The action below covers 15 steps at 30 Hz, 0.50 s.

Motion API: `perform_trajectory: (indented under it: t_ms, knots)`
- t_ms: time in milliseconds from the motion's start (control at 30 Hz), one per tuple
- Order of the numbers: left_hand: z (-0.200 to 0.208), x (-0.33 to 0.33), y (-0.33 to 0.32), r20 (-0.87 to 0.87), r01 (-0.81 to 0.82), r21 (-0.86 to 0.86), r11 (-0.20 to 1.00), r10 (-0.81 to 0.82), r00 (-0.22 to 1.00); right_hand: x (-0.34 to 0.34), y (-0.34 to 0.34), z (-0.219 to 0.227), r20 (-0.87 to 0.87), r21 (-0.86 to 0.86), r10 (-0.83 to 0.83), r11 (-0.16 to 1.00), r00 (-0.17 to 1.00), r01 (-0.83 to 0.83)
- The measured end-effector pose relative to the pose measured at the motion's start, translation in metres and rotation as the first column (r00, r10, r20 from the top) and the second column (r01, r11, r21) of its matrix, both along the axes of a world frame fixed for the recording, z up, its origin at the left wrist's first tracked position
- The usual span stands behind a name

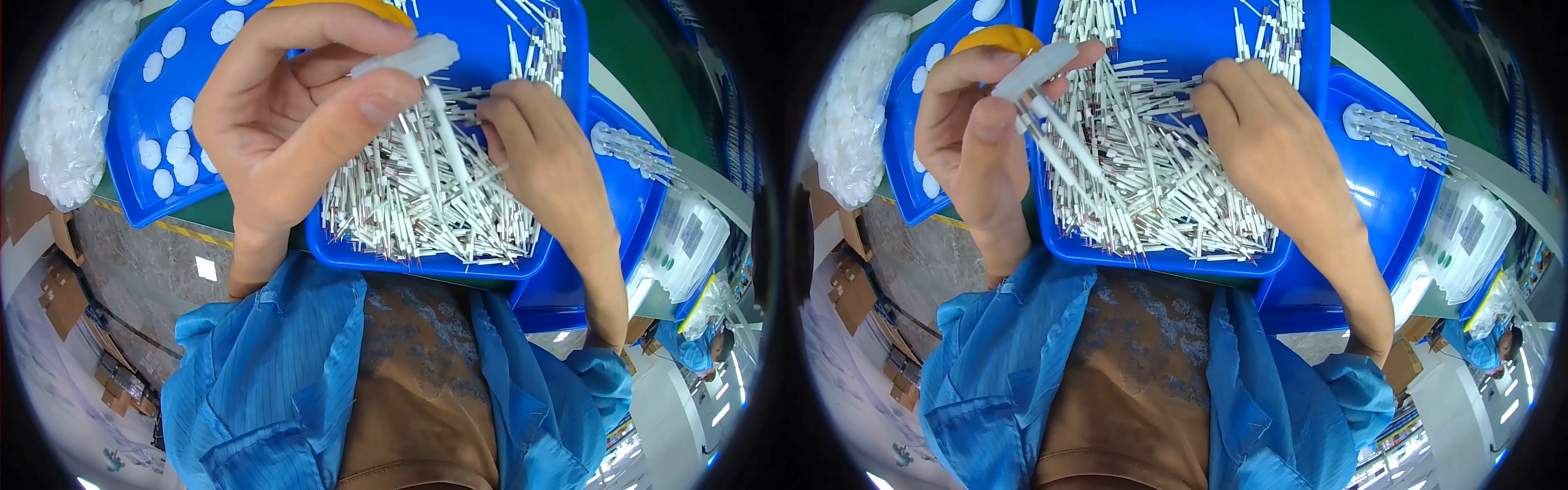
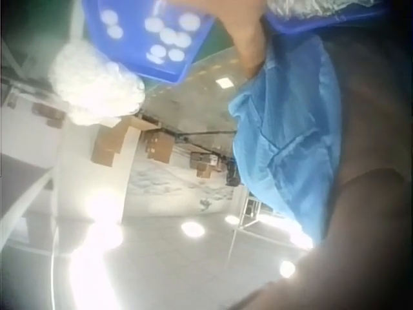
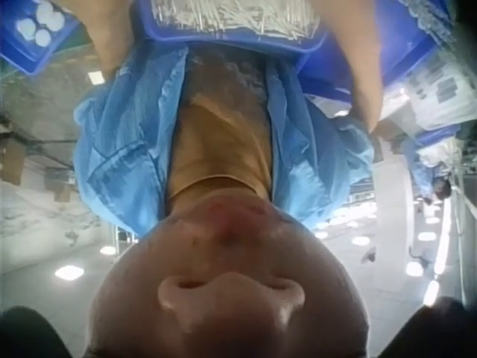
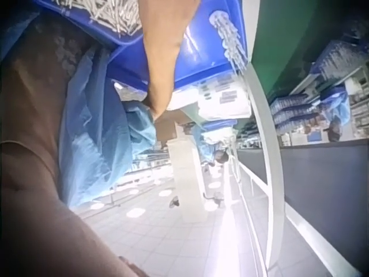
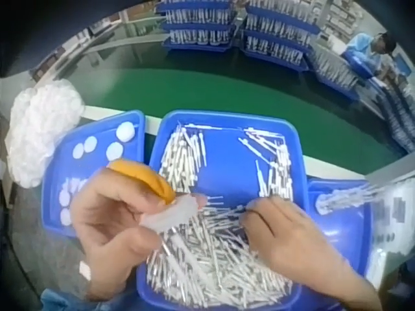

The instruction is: The person assembles components by taking circular plastic bases and inserting pins into their holes by hand, then placing the assembled pieces into a tray.

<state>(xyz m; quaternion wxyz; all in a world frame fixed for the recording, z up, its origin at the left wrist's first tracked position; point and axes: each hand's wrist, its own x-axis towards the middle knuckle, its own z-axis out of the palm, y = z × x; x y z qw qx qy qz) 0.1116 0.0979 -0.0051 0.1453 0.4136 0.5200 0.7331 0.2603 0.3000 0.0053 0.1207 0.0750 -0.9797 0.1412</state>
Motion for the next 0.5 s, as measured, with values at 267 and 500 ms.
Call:
perform_trajectory:
  t_ms: [267,500]
  knots:
    - [0.007,0.008,0.017,0.251,-0.025,0.049,0.998,0.012,0.968,-0.023,0.002,0.072,-0.092,-0.396,-0.136,0.914,0.986,0.089]
    - [0.013,0.014,0.017,0.361,-0.034,0.005,0.999,0.03,0.932,-0.035,-0.029,0.051,-0.032,-0.769,-0.045,0.639,0.998,0.004]
